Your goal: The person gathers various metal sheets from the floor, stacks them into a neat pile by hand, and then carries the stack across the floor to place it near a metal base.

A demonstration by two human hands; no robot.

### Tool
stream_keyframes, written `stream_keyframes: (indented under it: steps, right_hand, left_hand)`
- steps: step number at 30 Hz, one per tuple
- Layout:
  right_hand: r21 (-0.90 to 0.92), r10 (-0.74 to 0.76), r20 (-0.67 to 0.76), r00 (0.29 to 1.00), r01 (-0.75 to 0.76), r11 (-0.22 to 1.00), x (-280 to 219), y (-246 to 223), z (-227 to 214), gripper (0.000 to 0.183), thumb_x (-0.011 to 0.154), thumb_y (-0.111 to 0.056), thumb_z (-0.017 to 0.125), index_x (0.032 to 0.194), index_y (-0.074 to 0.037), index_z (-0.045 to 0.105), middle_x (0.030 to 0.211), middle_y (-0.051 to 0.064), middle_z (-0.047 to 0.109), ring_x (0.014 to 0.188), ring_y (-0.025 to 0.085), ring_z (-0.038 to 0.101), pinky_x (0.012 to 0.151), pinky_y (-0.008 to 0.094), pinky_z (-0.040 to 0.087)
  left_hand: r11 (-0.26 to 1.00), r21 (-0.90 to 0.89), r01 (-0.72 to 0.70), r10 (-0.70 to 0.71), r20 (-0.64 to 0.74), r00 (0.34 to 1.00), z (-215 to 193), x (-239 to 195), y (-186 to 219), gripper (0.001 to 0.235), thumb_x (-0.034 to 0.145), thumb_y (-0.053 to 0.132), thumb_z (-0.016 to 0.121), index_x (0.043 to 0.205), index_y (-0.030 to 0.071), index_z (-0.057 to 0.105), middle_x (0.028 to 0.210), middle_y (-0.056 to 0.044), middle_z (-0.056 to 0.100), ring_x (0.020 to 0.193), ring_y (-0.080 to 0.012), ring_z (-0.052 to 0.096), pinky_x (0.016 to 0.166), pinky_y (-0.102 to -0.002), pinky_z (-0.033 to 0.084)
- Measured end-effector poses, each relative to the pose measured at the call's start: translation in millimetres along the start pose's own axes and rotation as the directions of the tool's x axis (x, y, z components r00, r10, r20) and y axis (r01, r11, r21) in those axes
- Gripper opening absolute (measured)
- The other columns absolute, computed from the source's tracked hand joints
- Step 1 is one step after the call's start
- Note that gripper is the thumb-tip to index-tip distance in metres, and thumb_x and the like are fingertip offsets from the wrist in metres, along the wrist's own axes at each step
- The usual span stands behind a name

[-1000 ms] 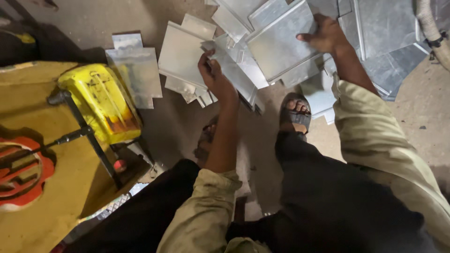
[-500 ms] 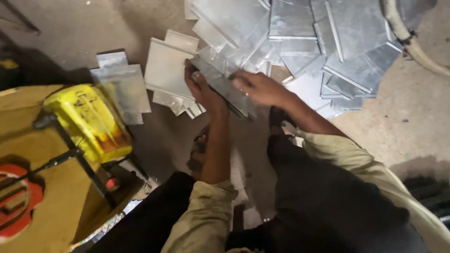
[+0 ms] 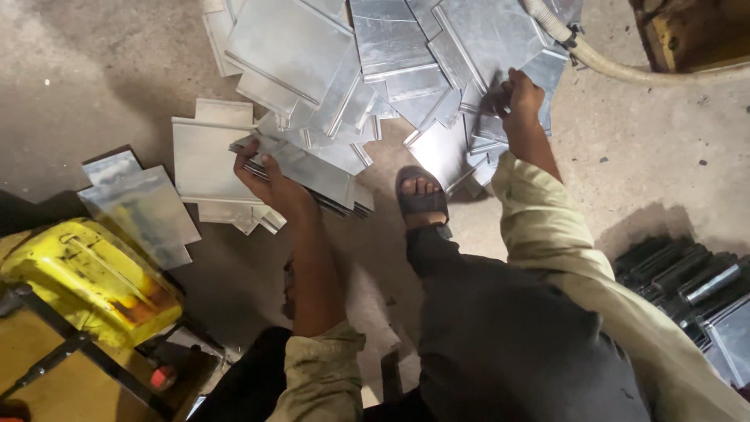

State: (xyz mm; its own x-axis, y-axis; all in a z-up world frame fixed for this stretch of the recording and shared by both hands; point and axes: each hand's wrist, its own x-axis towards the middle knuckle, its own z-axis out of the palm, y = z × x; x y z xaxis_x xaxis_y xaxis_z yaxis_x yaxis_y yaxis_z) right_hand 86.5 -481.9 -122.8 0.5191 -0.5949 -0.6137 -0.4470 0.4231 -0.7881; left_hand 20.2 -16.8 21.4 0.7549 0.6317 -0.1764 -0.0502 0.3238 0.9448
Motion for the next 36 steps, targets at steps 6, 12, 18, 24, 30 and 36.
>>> stream_keyframes:
  steps: [6, 12, 18, 24, 30, 36]
  right_hand:
    - [0.320, -0.075, -0.017, 0.997, 0.076, 0.944, 63, 8, 32, 0.016, 0.082, -0.010, 0.076, 0.090, 0.004, 0.071, 0.081, 0.010, 0.071, 0.062, 0.023, 0.070, 0.056, 0.041, 0.060]
    - [0.052, -0.325, -0.176, 0.929, 0.339, 0.939, 33, -9, 69, 0.047, 0.072, -0.015, 0.087, 0.098, -0.011, 0.048, 0.089, 0.009, 0.063, 0.074, 0.022, 0.061, 0.054, 0.038, 0.052]
    - [-0.571, -0.771, 0.584, 0.255, 0.804, -0.167, -55, 12, 89, 0.038, 0.080, -0.033, 0.090, 0.103, -0.011, 0.068, 0.111, 0.012, 0.061, 0.098, 0.032, 0.062, 0.079, 0.044, 0.056]
    - [-0.575, -0.375, 0.817, 0.437, 0.661, -0.483, -56, -3, 110, 0.029, 0.076, -0.030, 0.085, 0.097, -0.011, 0.078, 0.115, 0.019, 0.060, 0.101, 0.037, 0.062, 0.074, 0.048, 0.056]
    - [-0.271, -0.153, 0.962, 0.226, 0.719, -0.640, -124, 15, 69, 0.027, 0.072, -0.015, 0.077, 0.099, -0.014, 0.078, 0.126, 0.013, 0.064, 0.115, 0.029, 0.063, 0.087, 0.041, 0.056]
    - [-0.280, -0.453, 0.856, 0.250, 0.960, 0.001, -170, 20, -31, 0.025, 0.079, -0.012, 0.073, 0.105, -0.010, 0.074, 0.119, 0.012, 0.073, 0.111, 0.030, 0.068, 0.101, 0.043, 0.054]
  left_hand:
    - [0.991, 0.088, -0.101, 0.104, -0.037, 0.994, 2, 9, -21, 0.032, 0.101, -0.002, 0.052, 0.133, 0.000, 0.049, 0.138, -0.015, 0.054, 0.137, -0.0292, 0.046, 0.121, -0.042, 0.032]
    - [0.987, 0.133, -0.092, 0.098, -0.039, 0.994, -2, 9, -27, 0.032, 0.101, -0.001, 0.051, 0.133, 0.000, 0.049, 0.136, -0.014, 0.055, 0.133, -0.0284, 0.048, 0.119, -0.042, 0.033]
    - [0.979, 0.061, -0.197, 0.198, -0.009, 0.980, -2, 14, -36, 0.031, 0.102, -0.004, 0.052, 0.133, -0.002, 0.049, 0.137, -0.015, 0.055, 0.140, -0.0285, 0.045, 0.124, -0.042, 0.029]
    - [0.993, 0.061, -0.100, 0.102, -0.022, 0.995, 4, 10, -24, 0.033, 0.101, -0.002, 0.049, 0.134, 0.000, 0.048, 0.136, -0.013, 0.054, 0.136, -0.0285, 0.046, 0.121, -0.043, 0.031]
    - [0.991, 0.053, -0.124, 0.124, 0.003, 0.992, 3, 7, -24, 0.030, 0.104, -0.002, 0.050, 0.133, -0.001, 0.049, 0.138, -0.015, 0.052, 0.139, -0.0285, 0.044, 0.123, -0.043, 0.028]
    - [0.977, 0.132, -0.168, 0.169, 0.000, 0.986, 1, 10, -29, 0.029, 0.103, -0.003, 0.050, 0.132, -0.002, 0.050, 0.143, -0.017, 0.051, 0.149, -0.0301, 0.035, 0.126, -0.043, 0.020]
